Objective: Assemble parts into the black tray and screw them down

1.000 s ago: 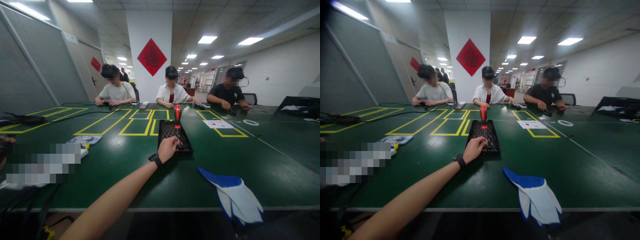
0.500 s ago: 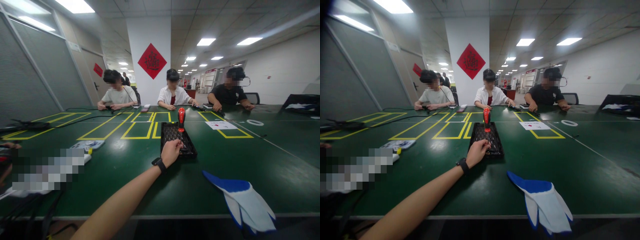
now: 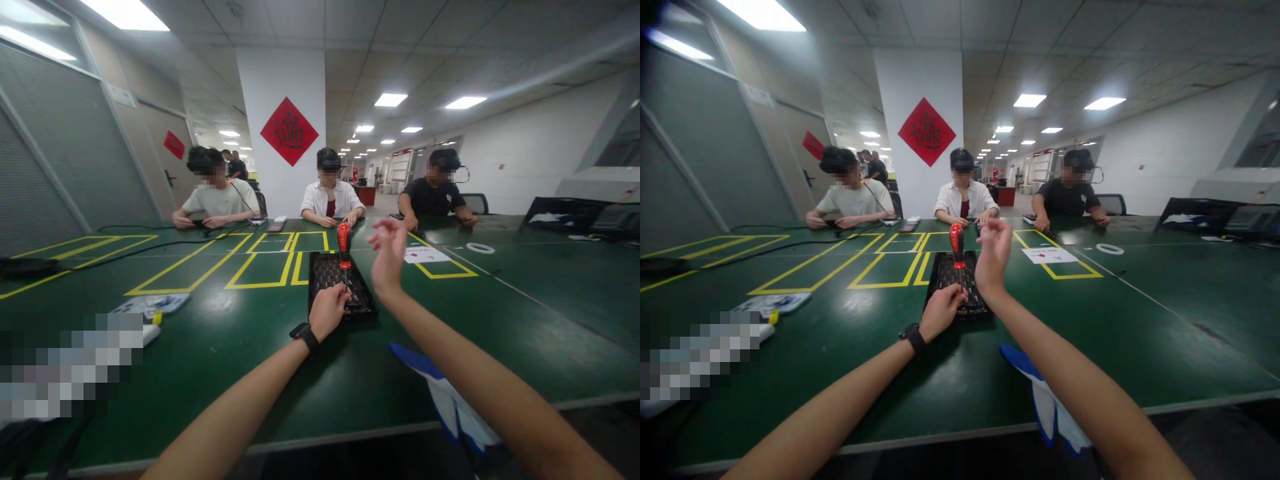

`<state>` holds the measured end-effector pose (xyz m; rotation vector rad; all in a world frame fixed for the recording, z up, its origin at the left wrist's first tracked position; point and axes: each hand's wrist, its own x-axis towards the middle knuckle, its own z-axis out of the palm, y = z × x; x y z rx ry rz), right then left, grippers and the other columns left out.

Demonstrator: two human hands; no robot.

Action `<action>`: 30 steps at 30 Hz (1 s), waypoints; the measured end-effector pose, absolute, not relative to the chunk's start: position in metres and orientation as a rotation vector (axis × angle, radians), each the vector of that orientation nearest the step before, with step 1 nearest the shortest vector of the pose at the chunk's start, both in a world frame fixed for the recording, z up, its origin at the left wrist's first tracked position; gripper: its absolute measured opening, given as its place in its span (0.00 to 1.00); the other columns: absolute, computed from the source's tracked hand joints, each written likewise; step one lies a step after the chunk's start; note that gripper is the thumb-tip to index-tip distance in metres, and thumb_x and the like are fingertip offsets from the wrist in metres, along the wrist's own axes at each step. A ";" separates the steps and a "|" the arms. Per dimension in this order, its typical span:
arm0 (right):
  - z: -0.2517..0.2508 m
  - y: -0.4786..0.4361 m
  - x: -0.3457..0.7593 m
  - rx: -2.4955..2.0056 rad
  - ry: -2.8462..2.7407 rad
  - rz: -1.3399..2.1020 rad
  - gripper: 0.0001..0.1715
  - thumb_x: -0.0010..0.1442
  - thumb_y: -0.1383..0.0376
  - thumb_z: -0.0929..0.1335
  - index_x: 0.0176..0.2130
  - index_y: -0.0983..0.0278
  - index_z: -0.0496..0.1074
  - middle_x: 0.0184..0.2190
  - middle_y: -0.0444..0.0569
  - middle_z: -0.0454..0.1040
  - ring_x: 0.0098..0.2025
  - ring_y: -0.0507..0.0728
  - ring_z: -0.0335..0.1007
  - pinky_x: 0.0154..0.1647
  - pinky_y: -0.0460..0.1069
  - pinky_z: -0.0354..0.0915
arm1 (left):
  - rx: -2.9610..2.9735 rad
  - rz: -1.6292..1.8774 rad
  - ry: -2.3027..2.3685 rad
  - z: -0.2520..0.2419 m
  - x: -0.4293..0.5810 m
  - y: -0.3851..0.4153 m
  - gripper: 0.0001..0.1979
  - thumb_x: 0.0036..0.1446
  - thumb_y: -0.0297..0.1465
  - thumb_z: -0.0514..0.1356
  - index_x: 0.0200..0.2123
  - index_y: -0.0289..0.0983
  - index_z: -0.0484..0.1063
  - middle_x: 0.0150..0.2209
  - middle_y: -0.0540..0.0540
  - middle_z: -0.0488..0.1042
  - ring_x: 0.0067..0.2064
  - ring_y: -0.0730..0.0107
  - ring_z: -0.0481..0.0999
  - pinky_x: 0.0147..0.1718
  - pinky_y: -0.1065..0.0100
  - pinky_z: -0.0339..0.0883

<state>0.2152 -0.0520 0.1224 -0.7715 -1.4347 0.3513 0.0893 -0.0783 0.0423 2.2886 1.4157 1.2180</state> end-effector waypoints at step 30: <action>0.047 -0.046 0.216 -0.875 -1.659 0.482 0.19 0.58 0.53 0.61 0.27 0.64 0.70 0.23 0.45 0.70 0.24 0.51 0.65 0.27 0.46 0.61 | 2.397 1.169 1.591 0.035 0.091 -0.074 0.07 0.58 0.31 0.52 0.35 0.37 0.69 0.34 0.45 0.75 0.34 0.69 0.72 0.32 0.71 0.59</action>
